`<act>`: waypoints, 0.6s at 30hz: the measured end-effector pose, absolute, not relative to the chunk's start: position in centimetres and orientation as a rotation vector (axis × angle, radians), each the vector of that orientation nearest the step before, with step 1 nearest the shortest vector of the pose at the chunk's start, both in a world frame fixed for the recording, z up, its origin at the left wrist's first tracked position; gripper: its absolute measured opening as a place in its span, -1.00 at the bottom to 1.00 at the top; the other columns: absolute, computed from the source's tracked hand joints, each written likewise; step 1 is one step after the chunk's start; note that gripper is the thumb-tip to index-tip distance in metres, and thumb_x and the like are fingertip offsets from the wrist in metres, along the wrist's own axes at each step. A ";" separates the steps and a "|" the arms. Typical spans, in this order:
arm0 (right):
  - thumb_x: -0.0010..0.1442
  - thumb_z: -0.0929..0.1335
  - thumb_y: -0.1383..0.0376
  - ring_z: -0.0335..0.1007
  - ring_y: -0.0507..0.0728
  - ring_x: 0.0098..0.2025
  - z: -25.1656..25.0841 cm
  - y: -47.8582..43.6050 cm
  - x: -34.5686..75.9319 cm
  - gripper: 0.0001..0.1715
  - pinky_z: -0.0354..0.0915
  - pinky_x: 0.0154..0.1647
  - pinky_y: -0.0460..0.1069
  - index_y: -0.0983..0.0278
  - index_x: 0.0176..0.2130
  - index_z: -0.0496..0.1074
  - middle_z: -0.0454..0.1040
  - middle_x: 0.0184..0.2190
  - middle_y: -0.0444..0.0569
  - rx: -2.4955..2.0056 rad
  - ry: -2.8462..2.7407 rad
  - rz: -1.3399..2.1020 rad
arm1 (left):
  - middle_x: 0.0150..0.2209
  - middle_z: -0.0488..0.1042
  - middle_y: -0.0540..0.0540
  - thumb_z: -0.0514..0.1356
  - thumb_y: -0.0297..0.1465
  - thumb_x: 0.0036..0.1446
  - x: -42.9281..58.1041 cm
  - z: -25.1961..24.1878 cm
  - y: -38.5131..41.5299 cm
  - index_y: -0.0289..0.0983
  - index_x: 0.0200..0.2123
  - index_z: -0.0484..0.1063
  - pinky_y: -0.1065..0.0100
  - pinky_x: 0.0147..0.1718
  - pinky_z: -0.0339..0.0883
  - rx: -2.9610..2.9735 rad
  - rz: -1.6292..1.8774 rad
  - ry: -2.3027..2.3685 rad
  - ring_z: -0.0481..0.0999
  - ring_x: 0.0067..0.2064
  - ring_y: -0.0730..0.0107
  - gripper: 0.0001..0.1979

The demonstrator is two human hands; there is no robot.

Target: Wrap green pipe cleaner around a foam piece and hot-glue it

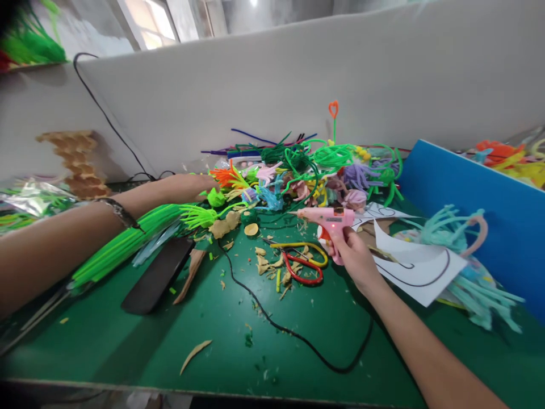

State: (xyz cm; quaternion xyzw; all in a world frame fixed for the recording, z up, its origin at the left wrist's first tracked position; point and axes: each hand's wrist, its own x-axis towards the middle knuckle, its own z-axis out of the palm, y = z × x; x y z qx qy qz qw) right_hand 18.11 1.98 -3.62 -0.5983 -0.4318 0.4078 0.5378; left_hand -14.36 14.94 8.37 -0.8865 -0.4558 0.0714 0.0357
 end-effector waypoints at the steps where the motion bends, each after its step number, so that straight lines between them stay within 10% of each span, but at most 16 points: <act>1: -0.26 0.43 -0.06 0.19 -0.01 -0.64 -3.6 2.0 18.1 -0.54 0.12 -0.69 -0.09 0.23 -0.55 0.29 0.31 -0.69 -0.17 -1.423 -1.028 0.973 | -0.45 0.45 -0.04 0.12 -0.42 0.02 -14.2 8.5 14.9 -0.30 -0.45 0.45 0.42 -0.38 0.19 -2.698 0.286 -1.385 0.34 -0.39 0.42 -0.87; 8: -0.24 0.41 -0.07 0.23 0.00 -0.64 -4.1 2.1 18.4 -0.55 0.15 -0.70 -0.09 0.23 -0.55 0.30 0.33 -0.68 -0.16 -1.418 -1.052 0.974 | -0.13 0.46 -0.08 0.13 -0.45 -0.01 -16.1 6.7 12.2 -0.22 -0.04 0.34 0.42 -0.35 0.21 -2.744 0.616 -1.159 0.43 -0.22 0.32 -0.61; 18: -0.33 0.44 -0.10 0.21 0.00 -0.66 -3.2 2.2 18.1 -0.49 0.13 -0.71 -0.08 0.23 -0.59 0.28 0.30 -0.71 -0.17 -1.400 -0.955 0.953 | -0.28 0.45 -0.08 0.02 -0.44 0.13 -18.3 1.1 8.4 -0.21 -0.22 0.41 0.42 -0.50 0.13 -2.870 0.624 -0.768 0.38 -0.48 0.45 -0.79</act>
